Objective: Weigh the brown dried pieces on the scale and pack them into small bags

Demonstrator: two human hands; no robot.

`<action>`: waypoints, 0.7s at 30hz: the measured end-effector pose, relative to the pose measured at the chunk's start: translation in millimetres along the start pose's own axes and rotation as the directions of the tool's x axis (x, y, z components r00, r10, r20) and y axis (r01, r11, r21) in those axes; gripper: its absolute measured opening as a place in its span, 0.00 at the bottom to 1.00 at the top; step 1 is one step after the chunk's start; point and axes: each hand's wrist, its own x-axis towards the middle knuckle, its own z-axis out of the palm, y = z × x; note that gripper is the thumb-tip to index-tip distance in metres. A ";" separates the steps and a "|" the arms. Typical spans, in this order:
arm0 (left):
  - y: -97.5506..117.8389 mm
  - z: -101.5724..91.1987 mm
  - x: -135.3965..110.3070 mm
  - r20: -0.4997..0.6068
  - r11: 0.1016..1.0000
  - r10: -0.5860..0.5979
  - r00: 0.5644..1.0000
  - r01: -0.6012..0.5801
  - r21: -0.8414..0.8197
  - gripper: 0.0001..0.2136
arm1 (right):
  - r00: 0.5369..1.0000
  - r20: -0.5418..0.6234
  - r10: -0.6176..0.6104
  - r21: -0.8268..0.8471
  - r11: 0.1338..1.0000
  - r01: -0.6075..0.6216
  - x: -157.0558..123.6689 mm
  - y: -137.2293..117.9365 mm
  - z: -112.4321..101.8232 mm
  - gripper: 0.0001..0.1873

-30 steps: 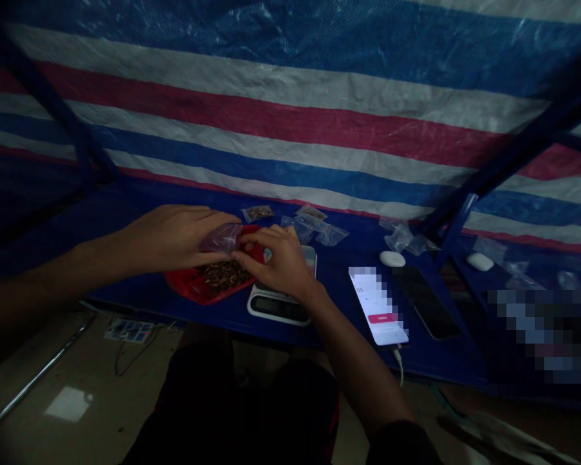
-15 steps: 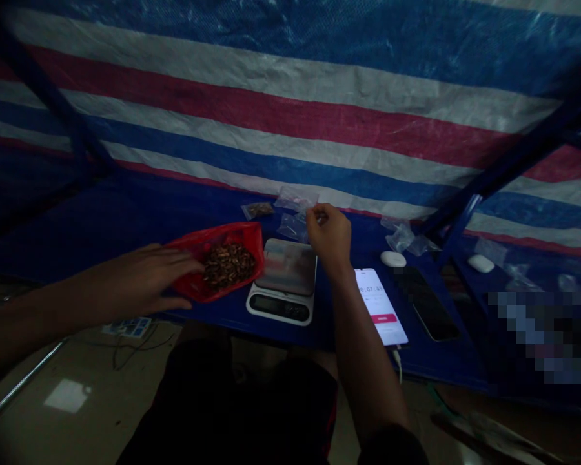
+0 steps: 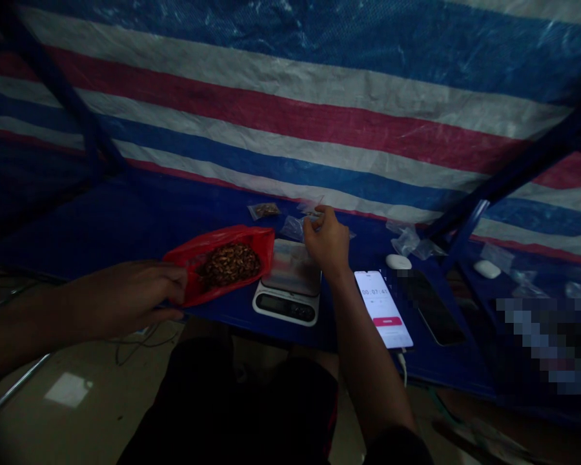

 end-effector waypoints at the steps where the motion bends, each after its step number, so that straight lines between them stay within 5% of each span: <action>1: 1.6 0.4 1.6 0.048 1.000 0.014 0.999 -0.014 0.014 0.08 | 1.000 0.002 0.001 0.000 1.000 -0.001 0.1 0.0 0.1 0.21; 10: 9.7 -7.3 22.2 0.034 0.986 0.085 0.996 -0.089 0.143 0.14 | 0.998 0.018 -0.057 0.010 0.998 0.057 -2.2 -6.1 3.0 0.16; 13: 7.3 -13.3 40.2 -0.091 0.990 0.041 0.995 -0.028 0.138 0.16 | 0.996 0.033 -0.080 0.021 0.997 0.079 -3.5 -9.9 4.3 0.13; 18: -2.1 -29.7 116.4 -0.350 0.990 -0.090 0.933 0.123 0.072 0.19 | 0.994 0.031 -0.101 0.025 0.995 0.100 -5.0 -13.2 5.7 0.12; 21: -11.7 -27.8 180.4 -0.349 0.987 -0.143 0.926 0.159 0.018 0.18 | 0.992 0.046 -0.114 0.024 0.993 0.113 -5.4 -11.9 5.6 0.11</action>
